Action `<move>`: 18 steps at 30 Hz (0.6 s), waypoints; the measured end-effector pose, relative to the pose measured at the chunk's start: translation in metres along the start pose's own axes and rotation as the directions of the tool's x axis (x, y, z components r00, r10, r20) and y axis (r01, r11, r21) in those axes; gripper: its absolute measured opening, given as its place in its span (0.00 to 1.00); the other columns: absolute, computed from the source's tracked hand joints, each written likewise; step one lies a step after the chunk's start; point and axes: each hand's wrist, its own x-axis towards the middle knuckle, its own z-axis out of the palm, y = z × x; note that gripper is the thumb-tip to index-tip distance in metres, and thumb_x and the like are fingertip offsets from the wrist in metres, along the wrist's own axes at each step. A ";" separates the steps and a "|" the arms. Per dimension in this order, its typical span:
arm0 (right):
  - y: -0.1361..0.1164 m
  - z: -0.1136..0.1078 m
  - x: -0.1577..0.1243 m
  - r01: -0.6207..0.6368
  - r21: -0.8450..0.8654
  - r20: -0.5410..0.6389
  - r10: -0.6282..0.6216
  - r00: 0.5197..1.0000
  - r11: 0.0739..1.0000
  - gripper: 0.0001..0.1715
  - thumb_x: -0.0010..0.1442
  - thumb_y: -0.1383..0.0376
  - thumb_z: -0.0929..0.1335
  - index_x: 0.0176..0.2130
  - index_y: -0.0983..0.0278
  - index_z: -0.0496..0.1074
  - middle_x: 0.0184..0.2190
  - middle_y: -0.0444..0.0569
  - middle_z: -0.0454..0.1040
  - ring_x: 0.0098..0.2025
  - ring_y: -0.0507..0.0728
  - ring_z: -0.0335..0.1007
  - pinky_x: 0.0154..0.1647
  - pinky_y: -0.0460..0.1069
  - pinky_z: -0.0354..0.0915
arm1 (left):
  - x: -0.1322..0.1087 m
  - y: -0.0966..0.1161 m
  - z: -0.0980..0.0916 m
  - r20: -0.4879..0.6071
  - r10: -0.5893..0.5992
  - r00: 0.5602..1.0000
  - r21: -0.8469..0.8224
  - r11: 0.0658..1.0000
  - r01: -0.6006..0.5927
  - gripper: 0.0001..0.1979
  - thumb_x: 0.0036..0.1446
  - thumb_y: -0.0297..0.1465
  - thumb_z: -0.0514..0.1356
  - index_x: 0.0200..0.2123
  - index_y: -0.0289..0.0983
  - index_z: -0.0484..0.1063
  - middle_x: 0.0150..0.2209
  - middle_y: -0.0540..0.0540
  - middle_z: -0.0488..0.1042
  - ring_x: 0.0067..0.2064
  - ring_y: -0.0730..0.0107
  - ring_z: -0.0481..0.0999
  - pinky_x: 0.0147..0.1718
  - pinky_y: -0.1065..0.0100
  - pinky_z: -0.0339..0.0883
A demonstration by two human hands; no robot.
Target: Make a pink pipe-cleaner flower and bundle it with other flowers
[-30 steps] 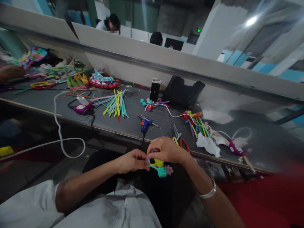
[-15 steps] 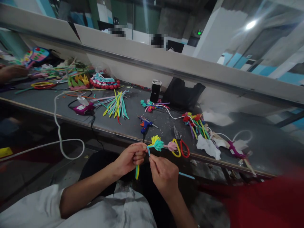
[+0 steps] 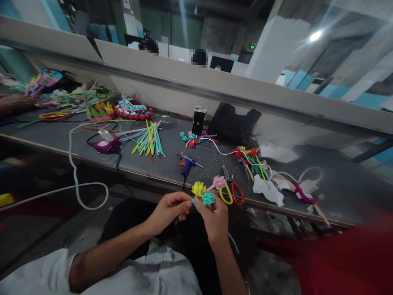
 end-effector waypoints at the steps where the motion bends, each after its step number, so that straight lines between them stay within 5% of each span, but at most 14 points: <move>1: 0.000 0.001 0.000 0.009 -0.019 -0.005 -0.009 1.000 1.000 0.14 0.52 0.56 0.73 0.33 0.64 0.76 0.29 0.46 0.78 0.31 0.55 0.73 0.35 0.49 0.69 | 0.000 0.000 -0.001 0.018 -0.017 1.000 0.010 1.000 0.016 0.18 0.51 0.42 0.66 0.34 0.31 0.75 0.23 0.51 0.70 0.21 0.80 0.66 0.21 0.76 0.59; 5: -0.004 0.001 0.002 0.045 -0.096 0.004 -0.044 0.999 0.994 0.13 0.52 0.56 0.73 0.29 0.64 0.75 0.26 0.44 0.76 0.27 0.53 0.70 0.32 0.48 0.68 | 0.003 0.004 -0.004 0.069 -0.012 0.998 0.077 0.997 0.007 0.20 0.52 0.42 0.65 0.40 0.33 0.74 0.27 0.49 0.73 0.23 0.78 0.69 0.20 0.77 0.59; 18: -0.018 0.007 0.000 0.092 -0.158 -0.017 -0.096 0.995 0.983 0.14 0.55 0.55 0.71 0.33 0.64 0.74 0.28 0.47 0.77 0.29 0.54 0.71 0.32 0.48 0.68 | 0.010 0.012 -0.002 -0.045 -0.039 0.998 -0.069 0.997 0.036 0.12 0.48 0.36 0.68 0.31 0.32 0.75 0.20 0.52 0.69 0.18 0.84 0.57 0.17 0.77 0.47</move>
